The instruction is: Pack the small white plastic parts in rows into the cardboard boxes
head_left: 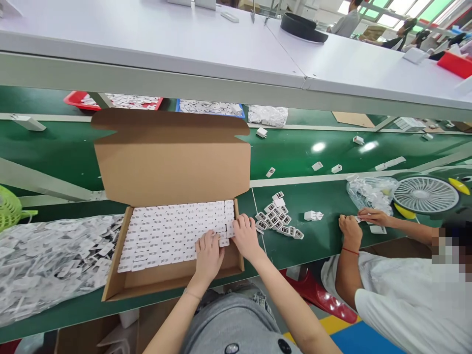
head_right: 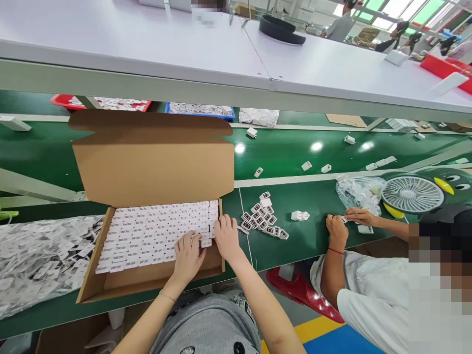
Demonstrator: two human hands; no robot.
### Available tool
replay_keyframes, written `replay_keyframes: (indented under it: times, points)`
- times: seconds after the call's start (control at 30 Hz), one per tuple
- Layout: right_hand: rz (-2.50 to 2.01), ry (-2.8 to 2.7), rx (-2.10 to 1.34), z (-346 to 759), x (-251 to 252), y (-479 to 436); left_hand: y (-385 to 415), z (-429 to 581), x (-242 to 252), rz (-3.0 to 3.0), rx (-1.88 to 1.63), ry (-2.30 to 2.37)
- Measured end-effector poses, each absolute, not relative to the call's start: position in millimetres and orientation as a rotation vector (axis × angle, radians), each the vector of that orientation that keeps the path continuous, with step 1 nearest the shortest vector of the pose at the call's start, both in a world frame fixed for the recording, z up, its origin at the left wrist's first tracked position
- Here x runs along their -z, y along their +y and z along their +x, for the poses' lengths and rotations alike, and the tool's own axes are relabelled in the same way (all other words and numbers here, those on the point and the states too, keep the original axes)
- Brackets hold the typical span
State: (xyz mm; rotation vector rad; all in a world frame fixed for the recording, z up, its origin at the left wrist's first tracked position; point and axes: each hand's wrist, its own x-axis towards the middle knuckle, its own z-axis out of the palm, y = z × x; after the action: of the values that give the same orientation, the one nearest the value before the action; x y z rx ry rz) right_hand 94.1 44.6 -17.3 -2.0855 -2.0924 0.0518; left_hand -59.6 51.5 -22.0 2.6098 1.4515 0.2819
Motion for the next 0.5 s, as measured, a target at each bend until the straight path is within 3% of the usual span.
replay_keyframes:
  times: [0.23,0.5]
  points:
    - [-1.946,-1.808,-0.223,108,12,13,61,-54,35,2.654,-0.379,1.475]
    - [-2.387,-0.755,0.117,271,25,-17,84,-57,21,2.839,-0.504,1.187]
